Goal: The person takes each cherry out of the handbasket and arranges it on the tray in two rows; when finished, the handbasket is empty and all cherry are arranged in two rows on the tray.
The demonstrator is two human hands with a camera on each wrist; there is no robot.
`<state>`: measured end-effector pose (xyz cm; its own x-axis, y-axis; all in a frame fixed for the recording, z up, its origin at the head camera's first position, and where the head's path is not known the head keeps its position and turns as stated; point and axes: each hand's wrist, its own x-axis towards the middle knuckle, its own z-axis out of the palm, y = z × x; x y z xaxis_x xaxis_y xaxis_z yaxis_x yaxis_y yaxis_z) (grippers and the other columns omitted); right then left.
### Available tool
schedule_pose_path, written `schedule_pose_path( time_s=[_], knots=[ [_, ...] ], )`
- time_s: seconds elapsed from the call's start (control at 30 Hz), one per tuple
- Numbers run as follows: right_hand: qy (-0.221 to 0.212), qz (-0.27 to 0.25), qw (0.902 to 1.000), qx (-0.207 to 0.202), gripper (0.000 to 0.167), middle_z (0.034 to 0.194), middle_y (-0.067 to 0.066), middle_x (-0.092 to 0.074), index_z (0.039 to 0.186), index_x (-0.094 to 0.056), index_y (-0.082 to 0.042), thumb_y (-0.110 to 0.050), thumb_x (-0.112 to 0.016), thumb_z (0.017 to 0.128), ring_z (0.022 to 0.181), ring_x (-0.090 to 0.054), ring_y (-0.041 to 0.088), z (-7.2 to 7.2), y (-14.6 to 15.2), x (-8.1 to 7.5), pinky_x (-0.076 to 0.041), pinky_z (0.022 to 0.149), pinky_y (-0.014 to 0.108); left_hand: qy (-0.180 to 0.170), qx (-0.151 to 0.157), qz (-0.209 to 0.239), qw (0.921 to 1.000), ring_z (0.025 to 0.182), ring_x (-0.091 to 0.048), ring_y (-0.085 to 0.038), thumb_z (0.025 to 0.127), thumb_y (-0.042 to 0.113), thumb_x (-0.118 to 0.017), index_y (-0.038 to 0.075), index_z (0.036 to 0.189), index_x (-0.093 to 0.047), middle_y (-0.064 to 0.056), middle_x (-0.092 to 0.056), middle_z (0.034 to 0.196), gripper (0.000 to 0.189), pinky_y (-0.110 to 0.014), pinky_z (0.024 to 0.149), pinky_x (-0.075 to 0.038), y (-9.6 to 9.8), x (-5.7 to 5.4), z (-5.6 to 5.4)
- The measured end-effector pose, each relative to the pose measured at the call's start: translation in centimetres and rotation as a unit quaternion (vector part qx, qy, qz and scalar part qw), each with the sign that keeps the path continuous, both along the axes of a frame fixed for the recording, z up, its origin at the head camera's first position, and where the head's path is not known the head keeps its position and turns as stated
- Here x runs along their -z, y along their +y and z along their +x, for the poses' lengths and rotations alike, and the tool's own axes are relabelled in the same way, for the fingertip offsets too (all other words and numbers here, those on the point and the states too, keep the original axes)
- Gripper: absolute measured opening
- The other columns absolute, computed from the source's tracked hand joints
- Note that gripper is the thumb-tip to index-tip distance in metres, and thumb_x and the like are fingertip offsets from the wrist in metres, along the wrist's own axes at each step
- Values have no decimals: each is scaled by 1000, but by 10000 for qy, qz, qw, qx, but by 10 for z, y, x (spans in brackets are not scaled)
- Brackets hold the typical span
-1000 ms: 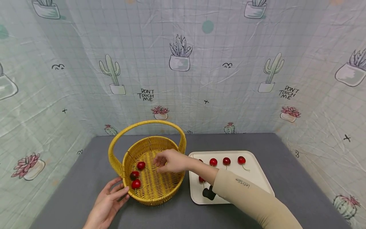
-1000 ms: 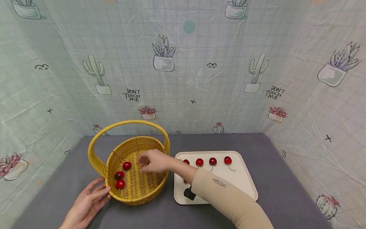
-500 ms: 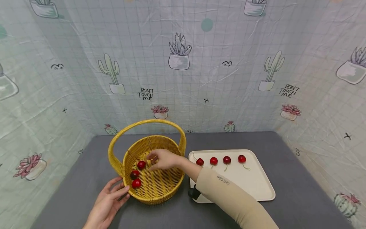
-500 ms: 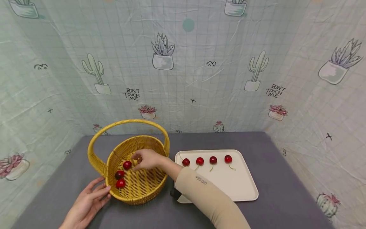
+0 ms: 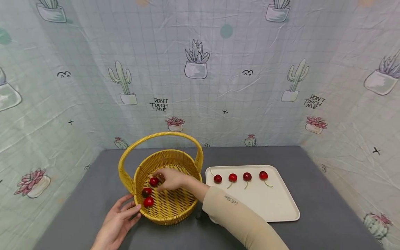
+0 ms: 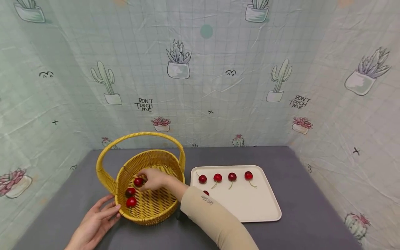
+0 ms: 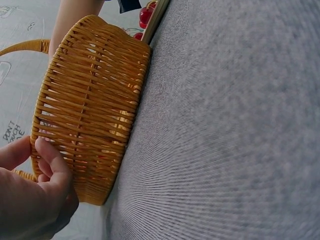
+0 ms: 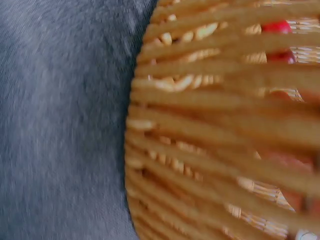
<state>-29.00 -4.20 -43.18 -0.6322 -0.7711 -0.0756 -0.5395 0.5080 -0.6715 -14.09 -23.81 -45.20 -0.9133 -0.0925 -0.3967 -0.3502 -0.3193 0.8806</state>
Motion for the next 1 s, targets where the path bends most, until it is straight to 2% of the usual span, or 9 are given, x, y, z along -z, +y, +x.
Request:
schedule_pose_path(
  time_s=[0.27, 0.4, 0.57, 0.83, 1.0],
  knots=[
    [238, 85, 9993, 289, 50, 136, 2, -62, 143, -61, -13, -8, -75, 95, 121, -59, 14, 3, -9, 11, -49, 94, 22, -34, 35, 15, 10000, 89, -61, -16, 104, 5, -61, 14, 147, -25, 0, -54, 106, 56, -34, 83, -56, 0, 3, 0],
    [396, 110, 9988, 279, 43, 132, 1, -65, 138, -65, -12, -6, -73, 96, 120, -60, 14, 5, -11, 11, -50, 94, 22, -60, 16, -25, 10000, 89, -61, -16, 104, 6, -62, 14, 146, -27, 0, -54, 105, 55, -35, 84, -56, 0, 2, 0],
    [455, 43, 9985, 299, 31, 120, 0, -70, 126, -72, -10, -4, -74, 95, 111, -64, 13, 6, -12, 11, -52, 89, 21, -80, -9, -14, 10000, 89, -61, -16, 104, 6, -62, 15, 145, -28, 0, -54, 105, 55, -34, 83, -56, 0, 1, 0],
    [664, 70, 9977, 151, 27, 109, -3, -72, 119, -74, -11, -7, -79, 92, 98, -64, 6, 6, -14, 12, -51, 82, 18, -97, -10, -22, 9999, 87, -61, -15, 104, 5, -62, 14, 146, -27, 0, -54, 105, 56, -35, 82, -56, -1, 1, -1],
    [684, -58, 9975, 189, 23, 104, -2, -72, 116, -74, -9, -10, -78, 93, 94, -64, 6, 6, -12, 9, -50, 79, 18, -92, -20, 4, 10000, 88, -61, -15, 104, 6, -63, 15, 146, -28, 0, -55, 105, 55, -35, 84, -57, -1, 1, -2]
  ],
)
